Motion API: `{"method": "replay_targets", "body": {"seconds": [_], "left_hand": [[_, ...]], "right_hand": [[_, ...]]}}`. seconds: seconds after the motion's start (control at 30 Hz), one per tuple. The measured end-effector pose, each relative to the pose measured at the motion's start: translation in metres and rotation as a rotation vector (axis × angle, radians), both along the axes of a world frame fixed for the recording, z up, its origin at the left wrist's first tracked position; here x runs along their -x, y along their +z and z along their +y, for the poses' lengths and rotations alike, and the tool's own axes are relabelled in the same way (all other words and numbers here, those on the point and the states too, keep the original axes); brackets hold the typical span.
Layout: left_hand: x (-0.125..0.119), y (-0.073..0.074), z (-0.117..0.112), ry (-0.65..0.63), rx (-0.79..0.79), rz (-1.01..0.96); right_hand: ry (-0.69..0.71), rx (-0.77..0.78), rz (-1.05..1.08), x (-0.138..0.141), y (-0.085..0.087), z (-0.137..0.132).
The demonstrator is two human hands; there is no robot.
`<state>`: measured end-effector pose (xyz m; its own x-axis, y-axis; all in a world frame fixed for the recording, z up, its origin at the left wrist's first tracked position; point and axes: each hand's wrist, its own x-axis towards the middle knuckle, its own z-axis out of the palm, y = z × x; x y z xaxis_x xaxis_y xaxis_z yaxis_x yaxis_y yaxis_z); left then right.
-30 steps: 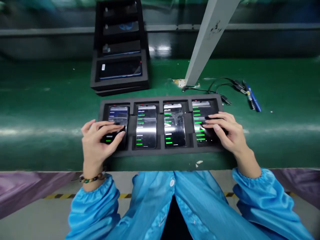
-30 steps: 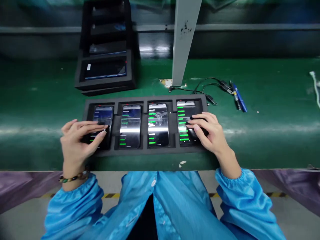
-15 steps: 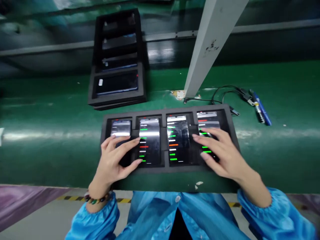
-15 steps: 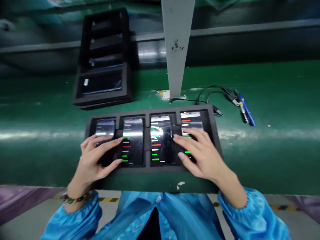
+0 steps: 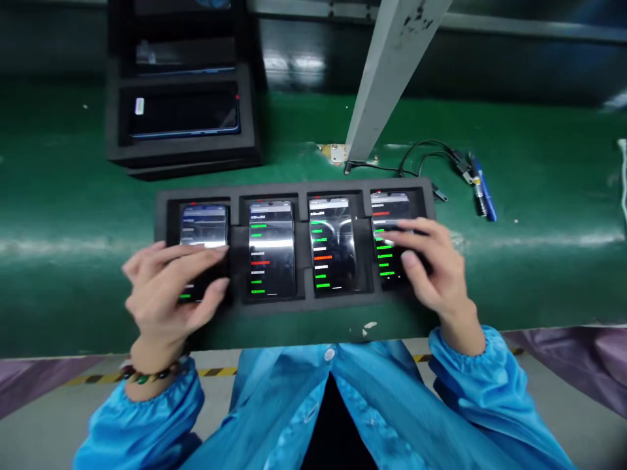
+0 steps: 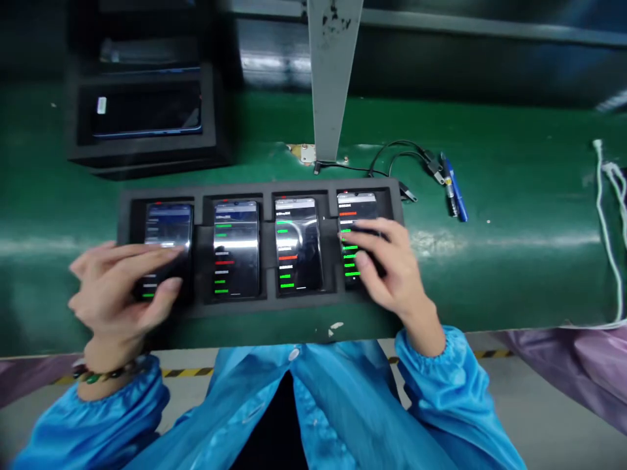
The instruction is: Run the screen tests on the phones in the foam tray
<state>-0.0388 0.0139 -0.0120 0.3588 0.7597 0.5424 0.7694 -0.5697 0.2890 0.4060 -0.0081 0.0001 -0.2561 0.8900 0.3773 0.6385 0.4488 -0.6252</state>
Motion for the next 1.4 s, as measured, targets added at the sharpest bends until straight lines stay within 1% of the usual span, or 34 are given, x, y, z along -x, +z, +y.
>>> {"method": "replay_targets", "body": {"seconds": [0.03,0.07,0.1,0.17,0.23,0.33,0.53,0.6,0.67,0.73,0.77,0.83,0.93,1.0,1.03,1.1,1.2,1.27,1.4], "left_hand": [[0.003,-0.001,-0.001,0.111,-0.022,-0.06],[0.005,-0.002,-0.002,0.207,-0.017,-0.099],[0.008,-0.002,-0.003,0.278,0.008,-0.111],[0.011,0.0,-0.003,0.341,0.075,-0.088],[0.013,0.002,-0.002,0.352,0.126,-0.066],[0.011,0.005,0.001,0.339,0.166,-0.064],[0.009,0.009,-0.002,0.22,0.214,-0.013],[0.01,0.01,-0.005,0.225,0.211,-0.012],[0.01,0.011,-0.006,0.259,0.205,-0.034],[0.011,0.011,-0.007,0.276,0.218,-0.045],[0.012,0.011,-0.007,0.26,0.224,-0.04],[0.013,0.011,-0.007,0.171,0.234,0.007],[0.015,0.012,-0.009,-0.001,0.213,0.101],[0.013,0.012,-0.01,-0.082,0.206,0.129],[0.011,0.012,-0.011,-0.125,0.209,0.128],[0.006,0.013,-0.011,-0.222,0.238,0.115],[-0.004,0.013,-0.01,-0.325,0.32,0.124],[-0.009,0.013,-0.008,-0.336,0.355,0.138],[-0.014,0.013,-0.008,-0.289,0.361,0.156]], "right_hand": [[-0.099,0.0,0.02,-0.005,-0.001,0.0],[-0.165,0.011,0.026,-0.01,-0.003,0.0],[-0.198,0.025,0.02,-0.014,-0.005,-0.001],[-0.229,0.043,-0.012,-0.021,-0.009,-0.003],[-0.232,0.045,-0.039,-0.025,-0.011,-0.007],[-0.192,0.02,-0.068,-0.028,-0.011,-0.013],[-0.146,0.038,-0.154,-0.029,-0.011,-0.02],[-0.149,0.048,-0.165,-0.032,-0.014,-0.021],[-0.159,0.047,-0.165,-0.035,-0.015,-0.022],[-0.162,0.039,-0.17,-0.034,-0.014,-0.022],[-0.156,0.034,-0.18,-0.031,-0.012,-0.022],[-0.116,0.032,-0.203,-0.019,-0.006,-0.018],[0.03,0.06,-0.22,0.011,0.002,-0.009],[0.132,0.086,-0.231,0.031,0.004,-0.002],[0.161,0.095,-0.24,0.038,0.004,0.002],[0.156,0.108,-0.264,0.048,0.002,0.009],[0.083,0.124,-0.296,0.05,-0.002,0.015],[0.053,0.129,-0.304,0.05,-0.004,0.017],[0.037,0.122,-0.295,0.051,-0.006,0.018]]}}
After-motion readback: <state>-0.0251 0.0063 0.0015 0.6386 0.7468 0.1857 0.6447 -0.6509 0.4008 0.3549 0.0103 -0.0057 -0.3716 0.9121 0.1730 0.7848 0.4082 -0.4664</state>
